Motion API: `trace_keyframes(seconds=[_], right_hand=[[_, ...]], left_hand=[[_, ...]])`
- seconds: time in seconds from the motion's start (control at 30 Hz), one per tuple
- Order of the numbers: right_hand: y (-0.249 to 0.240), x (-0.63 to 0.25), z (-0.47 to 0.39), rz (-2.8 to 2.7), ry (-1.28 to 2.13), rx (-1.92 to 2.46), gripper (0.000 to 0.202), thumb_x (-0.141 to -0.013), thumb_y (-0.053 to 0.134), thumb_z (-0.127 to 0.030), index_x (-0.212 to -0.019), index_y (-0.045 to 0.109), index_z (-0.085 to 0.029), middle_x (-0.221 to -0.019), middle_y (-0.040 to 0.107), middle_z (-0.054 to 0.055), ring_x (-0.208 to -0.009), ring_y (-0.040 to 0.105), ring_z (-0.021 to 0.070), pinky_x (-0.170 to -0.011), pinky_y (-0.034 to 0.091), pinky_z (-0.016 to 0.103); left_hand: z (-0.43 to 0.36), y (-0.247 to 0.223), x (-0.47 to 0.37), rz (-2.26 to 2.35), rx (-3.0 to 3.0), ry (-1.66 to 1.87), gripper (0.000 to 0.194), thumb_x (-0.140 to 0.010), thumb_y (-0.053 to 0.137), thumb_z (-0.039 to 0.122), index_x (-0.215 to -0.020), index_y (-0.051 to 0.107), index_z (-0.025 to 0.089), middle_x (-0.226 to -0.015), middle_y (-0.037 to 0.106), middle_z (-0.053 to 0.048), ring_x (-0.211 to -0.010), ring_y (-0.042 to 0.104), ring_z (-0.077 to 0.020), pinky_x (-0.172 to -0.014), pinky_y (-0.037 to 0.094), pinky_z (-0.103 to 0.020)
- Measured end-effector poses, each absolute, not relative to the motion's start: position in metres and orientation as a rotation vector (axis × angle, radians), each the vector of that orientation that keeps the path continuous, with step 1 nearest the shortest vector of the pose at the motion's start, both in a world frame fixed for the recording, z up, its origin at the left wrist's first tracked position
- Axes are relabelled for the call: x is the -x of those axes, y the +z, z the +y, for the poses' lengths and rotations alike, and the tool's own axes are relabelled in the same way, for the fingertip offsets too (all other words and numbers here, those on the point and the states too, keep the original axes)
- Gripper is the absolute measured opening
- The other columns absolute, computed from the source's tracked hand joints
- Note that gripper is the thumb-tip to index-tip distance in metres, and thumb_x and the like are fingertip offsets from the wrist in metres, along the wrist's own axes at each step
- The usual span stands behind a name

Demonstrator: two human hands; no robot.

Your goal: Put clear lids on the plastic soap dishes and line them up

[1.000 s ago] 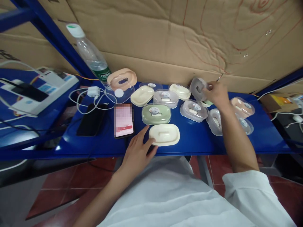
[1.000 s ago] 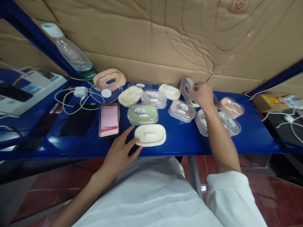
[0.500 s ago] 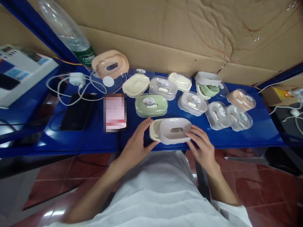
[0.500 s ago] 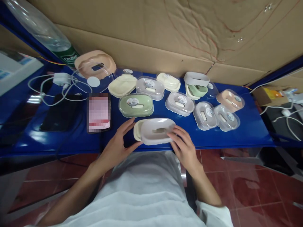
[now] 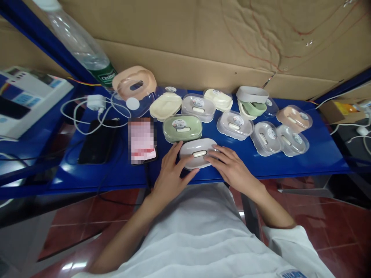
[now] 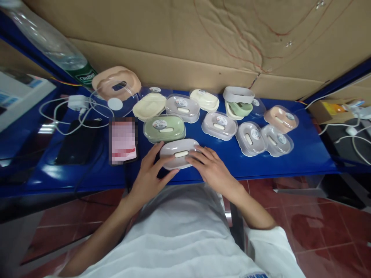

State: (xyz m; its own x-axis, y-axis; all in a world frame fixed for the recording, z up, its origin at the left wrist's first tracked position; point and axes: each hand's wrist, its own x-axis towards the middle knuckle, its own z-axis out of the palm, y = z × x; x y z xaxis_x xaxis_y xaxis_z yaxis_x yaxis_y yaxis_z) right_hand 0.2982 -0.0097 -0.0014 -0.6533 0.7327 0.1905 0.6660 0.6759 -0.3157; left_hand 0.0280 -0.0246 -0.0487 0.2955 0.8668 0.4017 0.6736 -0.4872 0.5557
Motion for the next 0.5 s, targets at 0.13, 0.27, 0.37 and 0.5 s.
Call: trace_keyframes(seconds=[0.13, 0.27, 0.37, 0.5], right_hand=[[0.035, -0.33, 0.022, -2.571, 0.391, 1.036, 0.039, -0.114, 0.049, -0.025, -0.147, 0.069, -0.032, -0.15, 0.071, 0.004, -0.145, 0.063, 0.0258, -0.123, 0.052, 0.054], [0.072, -0.401, 0.098, -2.276, 0.135, 1.764, 0.037, -0.113, 0.052, -0.031, -0.142, 0.072, -0.021, -0.152, 0.068, 0.015, -0.145, 0.061, 0.0296, -0.124, 0.043, 0.049], [0.077, -0.447, 0.156, -1.988, 0.08, 2.322, 0.055, -0.102, 0.071, -0.032, -0.15, 0.064, -0.006, -0.153, 0.06, 0.037, -0.142, 0.059, 0.0426, -0.117, 0.038, 0.06], [0.057, -0.473, 0.199, -1.887, 0.086, 2.414, 0.087, -0.076, 0.096, -0.038, -0.149, 0.063, -0.004, -0.141, 0.063, 0.045, -0.128, 0.065, 0.0471, -0.108, 0.034, 0.07]], left_hand=[[-0.024, -0.052, -0.029, 1.379, -2.359, 0.979, 0.033, -0.103, 0.073, 0.039, -0.132, 0.068, 0.024, -0.17, 0.047, -0.021, -0.154, 0.054, -0.037, -0.121, 0.052, -0.057], [-0.024, -0.05, -0.029, 1.393, -2.363, 0.954, 0.033, -0.104, 0.072, 0.039, -0.133, 0.069, 0.025, -0.171, 0.047, -0.02, -0.149, 0.058, -0.0371, -0.119, 0.052, -0.057], [-0.025, -0.051, -0.029, 1.415, -2.356, 0.933, 0.034, -0.104, 0.071, 0.041, -0.134, 0.069, 0.026, -0.172, 0.045, -0.019, -0.147, 0.06, -0.0382, -0.118, 0.053, -0.058], [-0.026, -0.052, -0.029, 1.405, -2.379, 0.935, 0.035, -0.103, 0.072, 0.04, -0.135, 0.067, 0.025, -0.171, 0.046, -0.02, -0.148, 0.059, -0.0389, -0.117, 0.054, -0.059]])
